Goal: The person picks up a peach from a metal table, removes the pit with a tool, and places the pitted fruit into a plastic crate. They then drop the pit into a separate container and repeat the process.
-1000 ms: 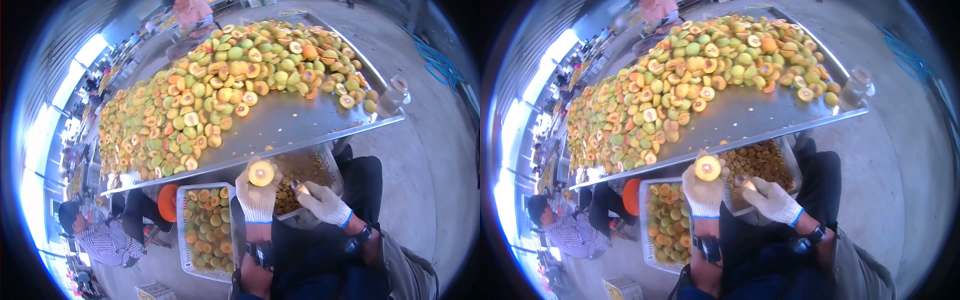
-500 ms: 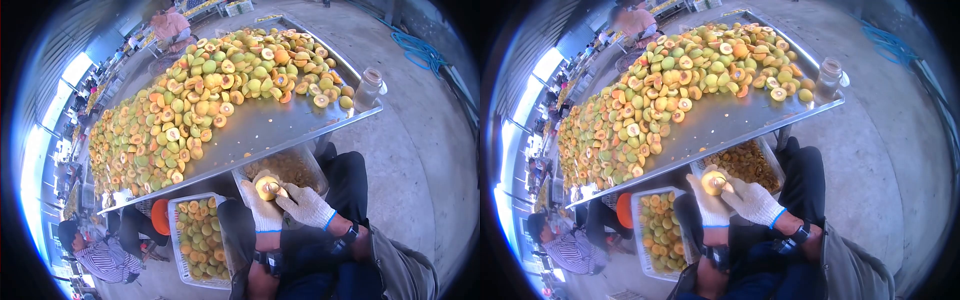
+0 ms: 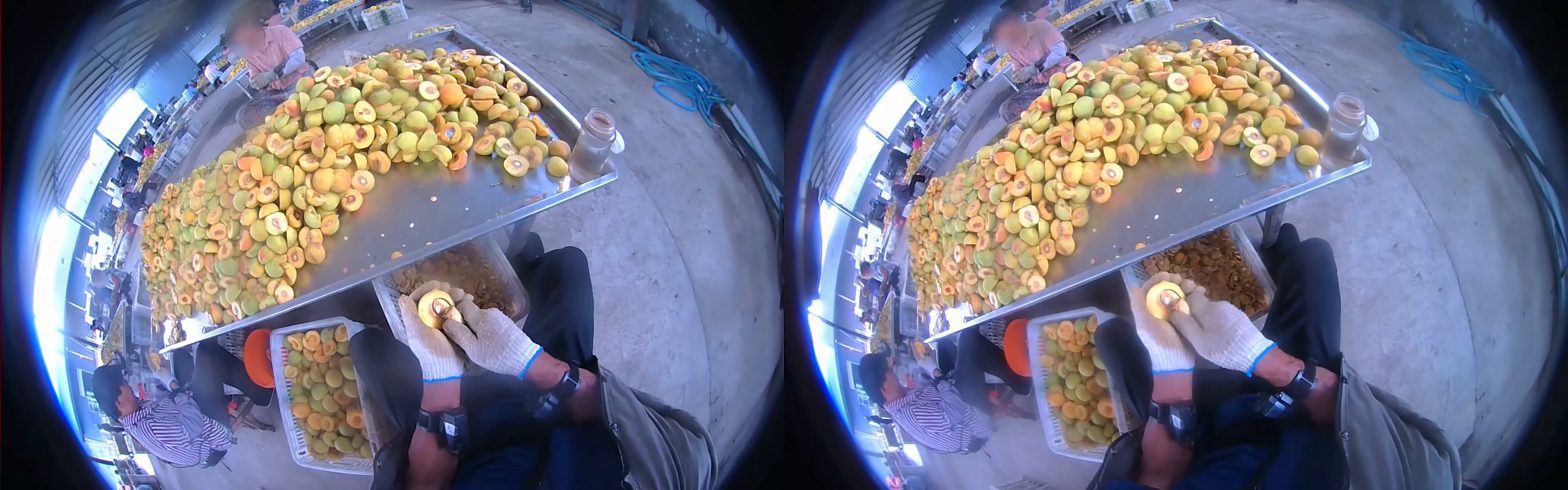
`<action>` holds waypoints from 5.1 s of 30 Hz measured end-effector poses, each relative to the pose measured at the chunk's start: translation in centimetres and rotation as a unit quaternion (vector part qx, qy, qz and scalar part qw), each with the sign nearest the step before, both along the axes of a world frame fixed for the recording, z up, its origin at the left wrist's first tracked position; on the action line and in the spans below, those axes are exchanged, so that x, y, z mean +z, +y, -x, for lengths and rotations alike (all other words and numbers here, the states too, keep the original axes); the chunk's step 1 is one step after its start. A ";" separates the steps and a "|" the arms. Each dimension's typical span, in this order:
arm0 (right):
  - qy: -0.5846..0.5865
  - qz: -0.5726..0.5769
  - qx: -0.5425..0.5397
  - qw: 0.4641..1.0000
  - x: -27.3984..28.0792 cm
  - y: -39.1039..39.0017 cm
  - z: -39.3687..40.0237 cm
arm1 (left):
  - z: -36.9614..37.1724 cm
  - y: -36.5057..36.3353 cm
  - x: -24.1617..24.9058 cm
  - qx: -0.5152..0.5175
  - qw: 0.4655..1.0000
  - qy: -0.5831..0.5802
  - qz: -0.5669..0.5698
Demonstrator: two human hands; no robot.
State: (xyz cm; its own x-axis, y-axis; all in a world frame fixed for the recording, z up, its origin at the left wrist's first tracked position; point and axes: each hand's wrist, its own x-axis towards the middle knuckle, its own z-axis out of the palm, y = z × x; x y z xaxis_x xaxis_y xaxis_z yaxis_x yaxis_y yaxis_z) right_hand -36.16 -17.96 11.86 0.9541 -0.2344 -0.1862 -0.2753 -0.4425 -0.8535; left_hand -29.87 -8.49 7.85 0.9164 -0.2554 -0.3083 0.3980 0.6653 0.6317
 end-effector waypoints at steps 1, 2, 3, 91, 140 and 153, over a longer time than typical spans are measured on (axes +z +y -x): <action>0.003 0.001 0.005 1.000 0.1 0.1 0.1 | 0.0 0.0 0.1 -0.002 1.000 0.003 -0.011; 0.006 0.002 0.011 1.000 0.1 0.1 0.1 | 0.0 0.0 0.2 -0.003 1.000 0.003 -0.010; 0.006 0.002 0.011 1.000 -0.3 0.1 0.1 | 0.0 -0.1 0.3 0.011 1.000 -0.002 -0.019; 0.074 -0.380 -0.007 0.922 -4.3 -2.1 -0.1 | -3.9 0.7 -3.3 0.027 1.000 0.003 0.008; 0.169 -0.298 -0.043 0.939 -8.3 -1.4 -2.5 | -31.9 12.7 -8.2 0.044 0.459 -0.228 -0.858; 0.031 -0.305 0.004 0.952 -6.9 -0.4 -3.5 | -14.5 8.0 -1.0 -0.034 0.992 -0.102 0.072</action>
State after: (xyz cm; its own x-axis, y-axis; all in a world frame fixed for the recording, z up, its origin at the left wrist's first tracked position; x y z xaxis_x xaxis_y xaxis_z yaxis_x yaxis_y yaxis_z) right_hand -32.71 -18.40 4.99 0.9383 -0.0570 -0.3411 -0.3320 0.1272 -0.9346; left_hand -15.35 -0.48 6.83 0.9351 -0.3466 -0.0739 0.3184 0.7303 0.6043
